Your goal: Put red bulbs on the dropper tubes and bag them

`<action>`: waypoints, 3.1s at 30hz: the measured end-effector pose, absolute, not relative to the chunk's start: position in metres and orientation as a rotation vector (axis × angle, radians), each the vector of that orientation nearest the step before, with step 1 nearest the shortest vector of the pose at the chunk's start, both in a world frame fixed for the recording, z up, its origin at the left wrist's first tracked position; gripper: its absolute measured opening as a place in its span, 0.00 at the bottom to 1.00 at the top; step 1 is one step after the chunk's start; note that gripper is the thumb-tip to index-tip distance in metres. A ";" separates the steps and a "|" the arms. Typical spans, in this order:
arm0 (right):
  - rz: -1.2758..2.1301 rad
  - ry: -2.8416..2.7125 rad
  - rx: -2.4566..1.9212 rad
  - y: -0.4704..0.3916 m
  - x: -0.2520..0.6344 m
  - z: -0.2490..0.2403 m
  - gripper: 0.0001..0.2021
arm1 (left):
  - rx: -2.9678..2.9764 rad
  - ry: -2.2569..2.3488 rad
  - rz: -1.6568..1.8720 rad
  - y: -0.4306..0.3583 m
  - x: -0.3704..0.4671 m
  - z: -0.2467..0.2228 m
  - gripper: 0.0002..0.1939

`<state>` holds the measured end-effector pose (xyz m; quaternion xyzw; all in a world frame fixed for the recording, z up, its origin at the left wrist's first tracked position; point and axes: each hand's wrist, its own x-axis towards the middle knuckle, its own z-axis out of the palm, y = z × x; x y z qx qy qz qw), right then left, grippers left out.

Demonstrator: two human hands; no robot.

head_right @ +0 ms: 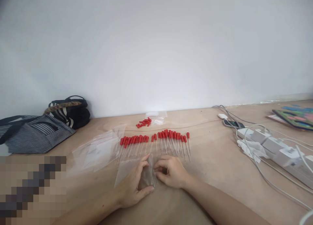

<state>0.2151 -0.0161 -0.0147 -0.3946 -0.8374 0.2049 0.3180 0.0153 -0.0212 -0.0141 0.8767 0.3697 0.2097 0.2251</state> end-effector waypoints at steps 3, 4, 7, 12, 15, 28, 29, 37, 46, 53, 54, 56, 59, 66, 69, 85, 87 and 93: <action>0.592 -2.147 -1.053 -0.018 0.212 -0.014 0.06 | 2.396 1.021 0.550 -0.023 0.015 -0.012 0.25; 0.599 -2.136 -1.069 -0.018 0.211 -0.014 0.06 | 2.390 1.021 0.545 -0.024 0.016 -0.011 0.24; 0.600 -2.142 -1.151 -0.018 0.208 -0.011 0.08 | 2.376 1.015 0.540 -0.026 0.016 -0.008 0.24; 0.693 -2.180 -1.328 -0.013 0.201 -0.006 0.10 | 2.372 1.020 0.503 -0.027 0.018 -0.006 0.25; 0.857 -2.110 -1.352 -0.013 0.195 -0.006 0.12 | 2.378 1.013 0.509 -0.028 0.018 -0.004 0.25; 1.488 -1.610 -0.928 -0.015 0.189 -0.013 0.18 | 2.538 1.110 0.601 -0.022 0.015 -0.018 0.41; 1.498 -1.608 -0.896 -0.015 0.189 -0.011 0.19 | 2.551 1.133 0.596 -0.022 0.015 -0.017 0.42; 1.442 -1.689 -0.909 -0.014 0.190 -0.014 0.19 | 2.529 1.242 0.585 -0.018 0.015 -0.007 0.33; 0.576 -1.532 -1.968 0.052 0.279 0.013 0.07 | 2.431 1.305 0.599 -0.015 0.011 -0.015 0.35; 0.738 -1.367 -2.197 0.085 0.319 0.002 0.26 | 2.408 1.305 0.578 -0.014 0.012 -0.009 0.34; 0.775 -1.356 -2.199 0.087 0.317 0.000 0.27 | 2.413 1.298 0.583 -0.014 0.012 -0.010 0.34; 0.838 -1.333 -2.187 0.091 0.314 -0.003 0.27 | 2.422 1.291 0.594 -0.014 0.011 -0.012 0.34; 0.910 -1.305 -2.157 0.094 0.311 -0.003 0.23 | 2.441 1.282 0.611 -0.014 0.010 -0.016 0.35; 1.004 -1.323 -2.117 0.097 0.313 -0.004 0.08 | 2.491 1.264 0.635 -0.013 0.009 -0.018 0.34; 1.037 -1.327 -2.079 0.098 0.315 -0.006 0.08 | 2.508 1.264 0.629 -0.013 0.008 -0.018 0.36; 1.617 -1.043 -1.052 0.041 0.272 0.007 0.09 | 2.496 1.240 0.572 -0.014 0.009 -0.017 0.40; 1.644 -0.948 -0.955 0.032 0.254 -0.001 0.10 | 2.488 1.236 0.573 -0.014 0.008 -0.017 0.40; 1.616 -0.823 -0.909 0.018 0.232 -0.007 0.12 | 2.482 1.219 0.578 -0.014 0.009 -0.018 0.40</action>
